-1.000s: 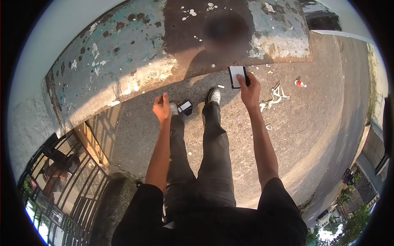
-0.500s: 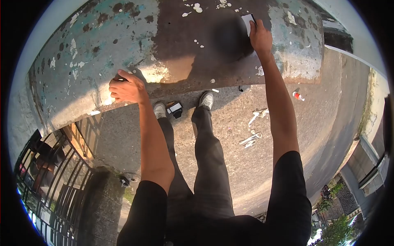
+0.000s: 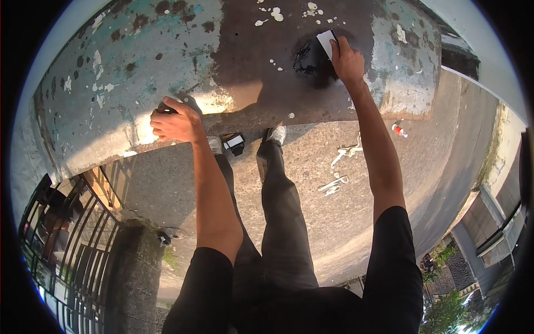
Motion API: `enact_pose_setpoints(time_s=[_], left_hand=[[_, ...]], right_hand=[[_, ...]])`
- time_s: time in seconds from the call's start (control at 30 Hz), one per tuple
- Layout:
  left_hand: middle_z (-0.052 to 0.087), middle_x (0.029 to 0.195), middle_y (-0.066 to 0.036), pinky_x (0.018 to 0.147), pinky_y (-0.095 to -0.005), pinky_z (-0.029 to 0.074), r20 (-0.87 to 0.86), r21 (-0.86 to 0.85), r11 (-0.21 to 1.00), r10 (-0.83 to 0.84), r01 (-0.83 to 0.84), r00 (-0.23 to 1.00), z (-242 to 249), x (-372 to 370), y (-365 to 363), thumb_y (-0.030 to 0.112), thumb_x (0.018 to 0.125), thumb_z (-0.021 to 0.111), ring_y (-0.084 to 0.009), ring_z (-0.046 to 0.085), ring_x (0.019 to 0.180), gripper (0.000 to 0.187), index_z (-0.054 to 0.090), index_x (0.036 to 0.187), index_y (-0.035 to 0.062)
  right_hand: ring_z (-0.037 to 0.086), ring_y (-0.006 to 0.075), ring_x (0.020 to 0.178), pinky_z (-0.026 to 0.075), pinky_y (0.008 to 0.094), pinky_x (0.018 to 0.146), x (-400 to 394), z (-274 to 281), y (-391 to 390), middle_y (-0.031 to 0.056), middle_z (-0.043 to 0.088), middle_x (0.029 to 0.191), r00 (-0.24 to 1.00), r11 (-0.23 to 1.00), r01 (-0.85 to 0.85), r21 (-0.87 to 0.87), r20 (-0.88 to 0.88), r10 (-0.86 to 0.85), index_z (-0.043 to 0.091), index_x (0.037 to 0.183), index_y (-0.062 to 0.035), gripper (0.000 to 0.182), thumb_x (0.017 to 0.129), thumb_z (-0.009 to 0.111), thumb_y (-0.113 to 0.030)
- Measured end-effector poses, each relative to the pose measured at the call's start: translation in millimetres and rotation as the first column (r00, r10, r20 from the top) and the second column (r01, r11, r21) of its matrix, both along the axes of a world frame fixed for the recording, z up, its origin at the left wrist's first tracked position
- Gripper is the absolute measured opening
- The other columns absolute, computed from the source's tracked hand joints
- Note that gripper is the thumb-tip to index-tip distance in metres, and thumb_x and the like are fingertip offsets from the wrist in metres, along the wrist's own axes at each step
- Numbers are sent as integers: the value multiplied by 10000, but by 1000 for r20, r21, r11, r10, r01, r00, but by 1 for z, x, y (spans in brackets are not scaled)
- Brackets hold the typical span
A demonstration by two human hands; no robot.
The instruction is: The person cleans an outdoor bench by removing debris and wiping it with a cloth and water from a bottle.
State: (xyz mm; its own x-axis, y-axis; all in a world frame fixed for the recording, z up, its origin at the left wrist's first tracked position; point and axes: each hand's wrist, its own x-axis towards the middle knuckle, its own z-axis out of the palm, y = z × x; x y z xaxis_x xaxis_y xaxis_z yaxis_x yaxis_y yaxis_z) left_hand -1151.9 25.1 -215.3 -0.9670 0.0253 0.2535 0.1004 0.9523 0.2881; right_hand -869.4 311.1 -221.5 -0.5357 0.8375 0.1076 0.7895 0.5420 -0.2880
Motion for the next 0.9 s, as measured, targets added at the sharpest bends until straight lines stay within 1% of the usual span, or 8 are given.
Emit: enact_pose_setpoints(time_s=[0.03, 0.17, 0.4, 0.5, 0.6, 0.67, 0.77, 0.9], left_hand=[[463, 901, -123, 815, -512, 323, 1, -2, 1000, 3, -3, 1000, -1, 0, 0, 625, 920, 370, -321, 445, 880, 588, 488, 894, 50], [469, 904, -120, 814, -508, 323, 10, 22, 1000, 4, -4, 1000, 1, 0, 2, 629, 917, 370, -322, 447, 882, 591, 485, 894, 50], [468, 910, -123, 815, -512, 325, 22, 8, 1000, 1, -2, 1000, 3, 1, 1, 639, 914, 375, -327, 451, 891, 602, 485, 899, 48], [471, 920, -128, 813, -515, 327, 28, 14, 1000, 1, -2, 1000, 3, 0, 1, 640, 914, 375, -330, 454, 895, 605, 487, 909, 46], [478, 933, -136, 810, -515, 331, 27, 5, 1000, 1, -1, 1000, 1, -1, -1, 638, 911, 381, -334, 460, 903, 605, 492, 923, 43], [449, 902, -112, 782, -487, 325, -13, -40, 999, -12, 11, 1000, 0, -1, -1, 595, 918, 409, -308, 437, 870, 549, 501, 933, 53], [454, 900, -115, 781, -490, 330, -11, -36, 999, -6, 5, 1000, 1, 0, 1, 584, 912, 422, -309, 439, 865, 548, 508, 945, 44], [495, 947, -154, 820, -516, 337, 38, -24, 999, 22, -21, 999, 3, -1, 1, 585, 895, 429, -344, 468, 914, 565, 508, 960, 29]], right_hand=[[631, 390, 590, 499, 505, 515, -2, 2, -1, 138, 645, 644, 1000, 999, -14, 50, -1, 15, 533, 922, -141, 144, 948, 554, -281], [618, 390, 549, 483, 485, 463, 2, 13, 14, 145, 635, 616, 998, 989, -6, 149, -60, 15, 530, 895, -139, 129, 941, 569, -253], [607, 410, 546, 479, 509, 474, 3, 4, 13, 154, 624, 600, 997, 991, 11, 137, -82, 0, 543, 949, -146, 112, 943, 565, -256], [613, 429, 590, 486, 523, 502, 2, 11, 13, 176, 635, 643, 995, 998, 46, 45, -91, -41, 544, 968, -133, 130, 947, 557, -261], [609, 444, 626, 483, 527, 525, 6, 12, 15, 200, 639, 688, 999, 999, -28, 43, -34, 29, 538, 959, -105, 138, 943, 562, -240], [603, 453, 655, 473, 529, 538, 8, 10, 23, 213, 638, 728, 981, 986, -104, 127, -153, 123, 535, 951, -81, 130, 934, 573, -204], [599, 448, 661, 467, 519, 540, 6, 7, 18, 202, 633, 735, 992, 1000, -21, 15, -126, 23, 532, 930, -62, 102, 921, 583, -149], [604, 442, 686, 474, 501, 551, -3, 13, 2, 200, 632, 757, 979, 994, -109, 0, -172, 107, 540, 914, -49, 81, 912, 587, -116]])
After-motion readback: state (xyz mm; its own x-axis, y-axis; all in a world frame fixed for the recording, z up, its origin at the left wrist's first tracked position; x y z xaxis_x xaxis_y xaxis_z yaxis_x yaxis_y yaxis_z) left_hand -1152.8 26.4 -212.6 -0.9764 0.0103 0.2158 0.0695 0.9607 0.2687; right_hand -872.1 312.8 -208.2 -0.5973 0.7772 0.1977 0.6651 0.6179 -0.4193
